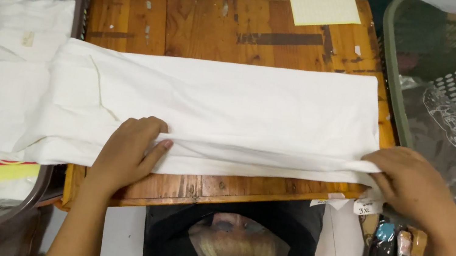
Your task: The person folds a white shirt on a wooden table. They smooth the fabric, fold the sleeves inward, fold the shirt in half lengthwise, and then fold it into a compact rectangle.
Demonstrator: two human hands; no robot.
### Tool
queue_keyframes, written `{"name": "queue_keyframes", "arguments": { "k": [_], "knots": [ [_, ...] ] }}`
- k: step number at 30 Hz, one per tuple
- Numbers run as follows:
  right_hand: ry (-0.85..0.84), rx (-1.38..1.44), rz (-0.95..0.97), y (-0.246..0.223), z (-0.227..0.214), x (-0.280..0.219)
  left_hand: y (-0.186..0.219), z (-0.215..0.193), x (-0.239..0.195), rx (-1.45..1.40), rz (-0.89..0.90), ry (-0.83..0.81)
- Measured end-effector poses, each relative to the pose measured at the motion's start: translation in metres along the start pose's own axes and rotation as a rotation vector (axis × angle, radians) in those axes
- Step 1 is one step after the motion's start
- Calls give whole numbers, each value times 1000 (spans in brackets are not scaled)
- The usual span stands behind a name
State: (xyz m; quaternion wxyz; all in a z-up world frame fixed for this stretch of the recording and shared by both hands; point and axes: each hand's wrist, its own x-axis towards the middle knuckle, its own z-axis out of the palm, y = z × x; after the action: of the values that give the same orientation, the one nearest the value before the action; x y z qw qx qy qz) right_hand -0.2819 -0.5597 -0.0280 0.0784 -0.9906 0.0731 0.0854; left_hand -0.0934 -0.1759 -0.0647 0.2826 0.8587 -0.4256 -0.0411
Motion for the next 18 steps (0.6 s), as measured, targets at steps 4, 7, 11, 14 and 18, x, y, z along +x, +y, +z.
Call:
{"name": "queue_keyframes", "arguments": {
  "k": [4, 7, 11, 14, 18],
  "knots": [
    [-39, -32, 269, 7, -29, 28, -7, -11, 14, 17, -43, 49],
    [-31, -91, 261, 21, -33, 63, -15, -13, 30, 89, -10, 131],
    [-217, -42, 322, 28, -22, 96, -31, -17, 37, 218, -122, 67],
    [-266, -51, 380, 45, -5, 102, -47, -40, 25, 298, -253, -3],
    [-9, 35, 302, 123, 51, 96, -65, -72, 0, 216, -478, -188]
  ]
}}
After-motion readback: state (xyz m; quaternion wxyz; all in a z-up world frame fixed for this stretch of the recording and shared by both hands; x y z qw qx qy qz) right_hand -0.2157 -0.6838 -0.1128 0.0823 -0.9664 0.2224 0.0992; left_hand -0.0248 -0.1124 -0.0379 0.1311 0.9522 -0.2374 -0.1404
